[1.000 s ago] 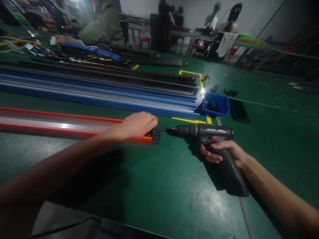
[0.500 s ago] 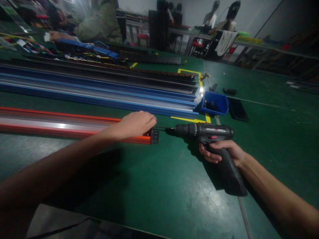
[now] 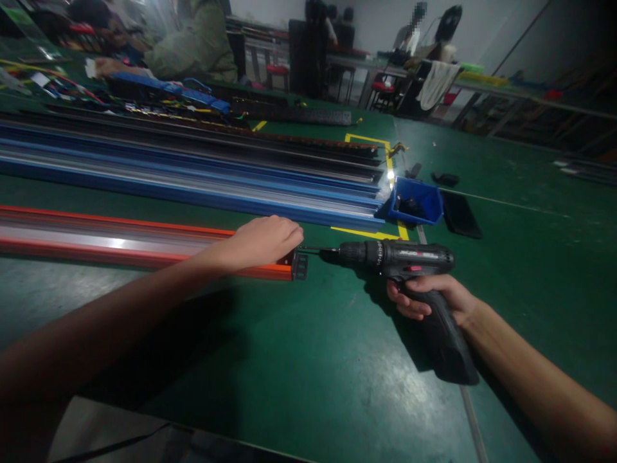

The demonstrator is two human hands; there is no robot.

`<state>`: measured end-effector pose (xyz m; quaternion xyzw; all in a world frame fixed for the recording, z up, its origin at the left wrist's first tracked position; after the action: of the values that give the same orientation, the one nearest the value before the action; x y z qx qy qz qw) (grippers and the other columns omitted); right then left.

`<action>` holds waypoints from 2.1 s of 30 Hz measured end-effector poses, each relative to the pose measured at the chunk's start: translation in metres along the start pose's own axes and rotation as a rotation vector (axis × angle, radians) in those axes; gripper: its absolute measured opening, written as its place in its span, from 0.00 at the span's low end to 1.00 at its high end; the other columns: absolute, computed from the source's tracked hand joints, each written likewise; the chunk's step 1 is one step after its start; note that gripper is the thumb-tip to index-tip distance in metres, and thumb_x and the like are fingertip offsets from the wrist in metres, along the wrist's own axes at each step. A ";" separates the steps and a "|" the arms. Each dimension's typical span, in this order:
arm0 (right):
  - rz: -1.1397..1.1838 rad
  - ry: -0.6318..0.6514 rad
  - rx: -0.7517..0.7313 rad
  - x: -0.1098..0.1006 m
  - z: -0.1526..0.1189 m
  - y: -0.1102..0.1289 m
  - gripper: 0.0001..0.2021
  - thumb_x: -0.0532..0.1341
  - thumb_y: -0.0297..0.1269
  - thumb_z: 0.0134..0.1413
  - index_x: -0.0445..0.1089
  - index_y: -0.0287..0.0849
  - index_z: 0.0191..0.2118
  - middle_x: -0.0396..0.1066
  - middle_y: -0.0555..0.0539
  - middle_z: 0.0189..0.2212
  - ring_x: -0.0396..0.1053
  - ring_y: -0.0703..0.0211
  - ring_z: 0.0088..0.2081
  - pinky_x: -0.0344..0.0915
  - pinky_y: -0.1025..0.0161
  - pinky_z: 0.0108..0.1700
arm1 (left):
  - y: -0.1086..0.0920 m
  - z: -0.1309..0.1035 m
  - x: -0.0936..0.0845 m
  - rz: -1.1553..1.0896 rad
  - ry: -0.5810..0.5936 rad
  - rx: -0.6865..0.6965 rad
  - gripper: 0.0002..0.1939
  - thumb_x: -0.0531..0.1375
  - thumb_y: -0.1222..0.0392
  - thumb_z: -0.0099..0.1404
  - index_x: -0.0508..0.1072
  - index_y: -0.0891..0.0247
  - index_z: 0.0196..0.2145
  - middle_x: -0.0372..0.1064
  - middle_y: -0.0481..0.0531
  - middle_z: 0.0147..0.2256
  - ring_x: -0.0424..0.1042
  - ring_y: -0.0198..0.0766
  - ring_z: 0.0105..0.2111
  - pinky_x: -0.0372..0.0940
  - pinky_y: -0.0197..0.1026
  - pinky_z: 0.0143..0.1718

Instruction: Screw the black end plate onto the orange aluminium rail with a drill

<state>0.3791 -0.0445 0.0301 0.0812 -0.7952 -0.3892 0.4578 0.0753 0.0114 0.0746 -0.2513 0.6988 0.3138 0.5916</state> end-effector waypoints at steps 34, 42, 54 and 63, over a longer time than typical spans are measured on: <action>-0.039 -0.067 0.021 0.003 0.001 0.002 0.10 0.67 0.32 0.59 0.80 0.28 0.41 0.72 0.45 0.30 0.57 0.73 0.19 0.66 0.71 0.27 | -0.001 0.000 0.001 0.075 -0.018 0.024 0.19 0.45 0.65 0.75 0.76 0.66 0.46 0.77 0.60 0.43 0.76 0.47 0.41 0.63 0.43 0.35; -0.037 -0.047 0.013 0.001 0.001 0.002 0.11 0.66 0.32 0.60 0.78 0.28 0.44 0.73 0.43 0.31 0.60 0.72 0.21 0.67 0.70 0.28 | 0.000 0.000 0.001 0.044 -0.004 0.007 0.19 0.45 0.63 0.76 0.76 0.66 0.45 0.77 0.60 0.42 0.76 0.46 0.41 0.63 0.43 0.36; -0.047 -0.020 -0.001 0.000 0.000 0.002 0.11 0.65 0.33 0.63 0.77 0.28 0.45 0.73 0.43 0.33 0.62 0.72 0.21 0.68 0.71 0.29 | 0.000 -0.001 0.001 0.034 -0.013 0.018 0.19 0.45 0.64 0.75 0.76 0.66 0.45 0.77 0.61 0.44 0.76 0.47 0.41 0.63 0.44 0.37; -0.030 -0.023 0.013 -0.001 0.000 0.001 0.11 0.66 0.32 0.63 0.78 0.28 0.45 0.73 0.43 0.32 0.62 0.73 0.22 0.69 0.72 0.30 | 0.002 -0.001 0.002 0.037 -0.018 0.016 0.17 0.48 0.64 0.74 0.76 0.65 0.45 0.77 0.60 0.44 0.75 0.45 0.41 0.63 0.43 0.38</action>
<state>0.3796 -0.0431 0.0297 0.0916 -0.8016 -0.3918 0.4421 0.0729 0.0122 0.0725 -0.2311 0.7004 0.3214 0.5939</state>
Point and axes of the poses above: each hand's wrist, its own z-axis towards the middle knuckle, its own x-axis out of the palm, y = z × x, the point moved 5 cm from there along z, towards the middle knuckle
